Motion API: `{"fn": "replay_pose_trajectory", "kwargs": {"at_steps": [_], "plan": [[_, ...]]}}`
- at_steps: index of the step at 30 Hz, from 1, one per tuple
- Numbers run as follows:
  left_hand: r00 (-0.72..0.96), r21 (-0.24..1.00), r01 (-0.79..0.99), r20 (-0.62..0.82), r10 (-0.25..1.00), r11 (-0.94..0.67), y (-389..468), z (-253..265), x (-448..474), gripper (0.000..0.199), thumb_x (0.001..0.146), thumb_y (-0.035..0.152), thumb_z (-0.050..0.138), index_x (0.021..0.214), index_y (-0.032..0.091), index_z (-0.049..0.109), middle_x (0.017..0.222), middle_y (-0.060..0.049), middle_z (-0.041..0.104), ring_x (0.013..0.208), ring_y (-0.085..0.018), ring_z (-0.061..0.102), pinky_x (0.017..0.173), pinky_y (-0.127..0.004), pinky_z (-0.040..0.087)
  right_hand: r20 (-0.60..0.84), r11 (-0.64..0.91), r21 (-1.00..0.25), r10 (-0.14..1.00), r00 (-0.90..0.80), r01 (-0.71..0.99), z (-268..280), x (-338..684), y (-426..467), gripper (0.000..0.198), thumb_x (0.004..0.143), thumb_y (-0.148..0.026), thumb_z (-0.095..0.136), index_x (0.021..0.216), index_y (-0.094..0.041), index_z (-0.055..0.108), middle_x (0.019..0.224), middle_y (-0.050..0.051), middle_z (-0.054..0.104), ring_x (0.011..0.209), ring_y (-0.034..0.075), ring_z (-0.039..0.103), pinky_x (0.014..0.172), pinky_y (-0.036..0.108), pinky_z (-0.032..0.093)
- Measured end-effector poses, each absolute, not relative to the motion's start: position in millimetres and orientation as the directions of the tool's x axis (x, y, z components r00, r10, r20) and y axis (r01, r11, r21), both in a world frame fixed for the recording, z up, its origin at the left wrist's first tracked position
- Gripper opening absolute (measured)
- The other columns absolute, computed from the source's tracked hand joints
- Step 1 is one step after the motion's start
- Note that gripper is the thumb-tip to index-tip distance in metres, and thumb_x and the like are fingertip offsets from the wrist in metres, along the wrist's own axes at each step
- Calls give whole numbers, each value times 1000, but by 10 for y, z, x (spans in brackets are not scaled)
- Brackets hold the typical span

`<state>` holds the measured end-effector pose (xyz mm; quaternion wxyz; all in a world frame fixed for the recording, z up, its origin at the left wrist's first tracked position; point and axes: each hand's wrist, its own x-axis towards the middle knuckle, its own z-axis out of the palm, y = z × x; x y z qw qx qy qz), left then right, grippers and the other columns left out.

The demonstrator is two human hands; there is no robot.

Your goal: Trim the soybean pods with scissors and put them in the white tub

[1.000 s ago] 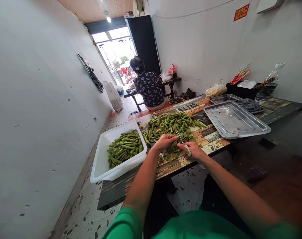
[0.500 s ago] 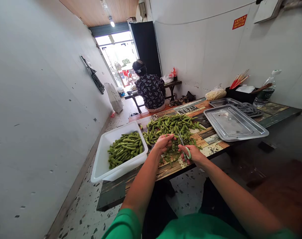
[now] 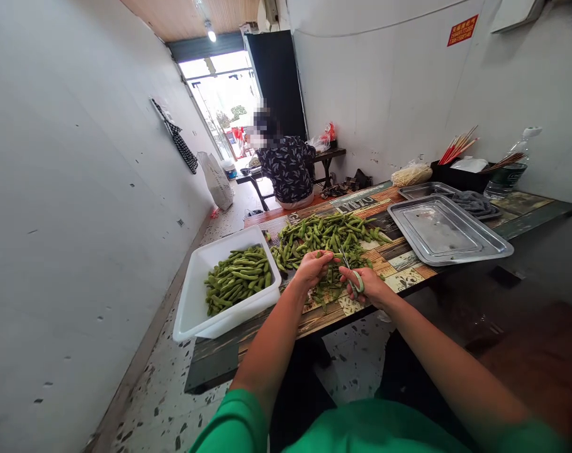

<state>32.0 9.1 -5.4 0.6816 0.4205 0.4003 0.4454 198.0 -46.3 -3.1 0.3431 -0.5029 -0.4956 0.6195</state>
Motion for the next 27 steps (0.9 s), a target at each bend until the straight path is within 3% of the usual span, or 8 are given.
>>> {"fn": "replay_pose_trajectory", "kwargs": {"at_steps": [5, 7, 10, 14, 19, 21, 24, 27], "plan": [[165, 990, -68, -108, 980, 121, 22, -7, 418, 24, 73, 31, 68, 79, 10, 58, 67, -5, 64, 38, 0, 25, 40, -20, 17, -273, -267, -962, 944, -185, 56, -72, 1926, -498, 44, 70, -57, 68, 59, -17, 54, 37, -4, 47, 30, 8, 40, 29, 19, 21], [40, 985, 163, 46, 998, -52, -42, 86, 435, 17, 75, 27, 64, 79, 11, 61, 65, -3, 62, 41, -4, 33, 45, -21, 25, -268, -263, -963, 948, -172, 51, -115, 1915, -503, 43, 69, -56, 70, 58, -17, 54, 37, -5, 46, 30, 7, 40, 29, 19, 21], [-111, 783, 554, 405, 907, -282, -182, 363, 287, 12, 77, 23, 58, 82, 14, 65, 67, -2, 60, 56, -10, 48, 57, -23, 36, -262, -266, -964, 948, -182, 0, -181, 1935, -494, 43, 66, -56, 72, 63, -16, 56, 39, -4, 50, 31, 8, 42, 28, 18, 21], [-422, 592, 803, 642, 640, -64, -363, 829, -275, 23, 82, 25, 49, 99, 16, 62, 78, -6, 63, 71, -18, 57, 72, -30, 43, -259, -285, -953, 943, -209, -106, -232, 1976, -469, 44, 66, -58, 71, 68, -16, 58, 43, -3, 53, 32, 8, 44, 26, 17, 21], [-481, 339, 876, 547, 685, 344, -476, 1033, -679, 32, 77, 30, 57, 105, 15, 64, 117, -18, 59, 115, -34, 48, 95, -48, 36, -264, -295, -948, 939, -219, -120, -234, 1971, -458, 43, 66, -56, 72, 68, -16, 57, 44, -3, 52, 33, 7, 44, 25, 16, 21], [-392, 318, 915, 552, 736, 248, -435, 923, -531, 31, 80, 28, 54, 107, 17, 65, 126, -16, 55, 123, -33, 42, 101, -49, 32, -267, -297, -948, 939, -218, -114, -227, 1963, -456, 42, 67, -56, 72, 67, -16, 57, 44, -3, 52, 33, 7, 43, 25, 17, 21], [-46, 427, 892, 417, 908, -151, -235, 600, -176, 24, 82, 19, 50, 95, 20, 70, 108, -10, 65, 109, -25, 54, 98, -36, 38, -274, -302, -948, 935, -226, -101, -221, 1969, -456, 41, 68, -55, 71, 68, -17, 57, 44, -3, 52, 32, 7, 42, 25, 17, 21], [24, 504, 856, 190, 981, -118, 40, 237, 34, 20, 74, 9, 56, 80, 20, 72, 88, -11, 68, 98, -25, 58, 92, -33, 40, -266, -297, -949, 933, -242, -101, -233, 1998, -454, 42, 68, -56, 71, 69, -16, 58, 45, -3, 53, 31, 7, 41, 25, 17, 22]]}}
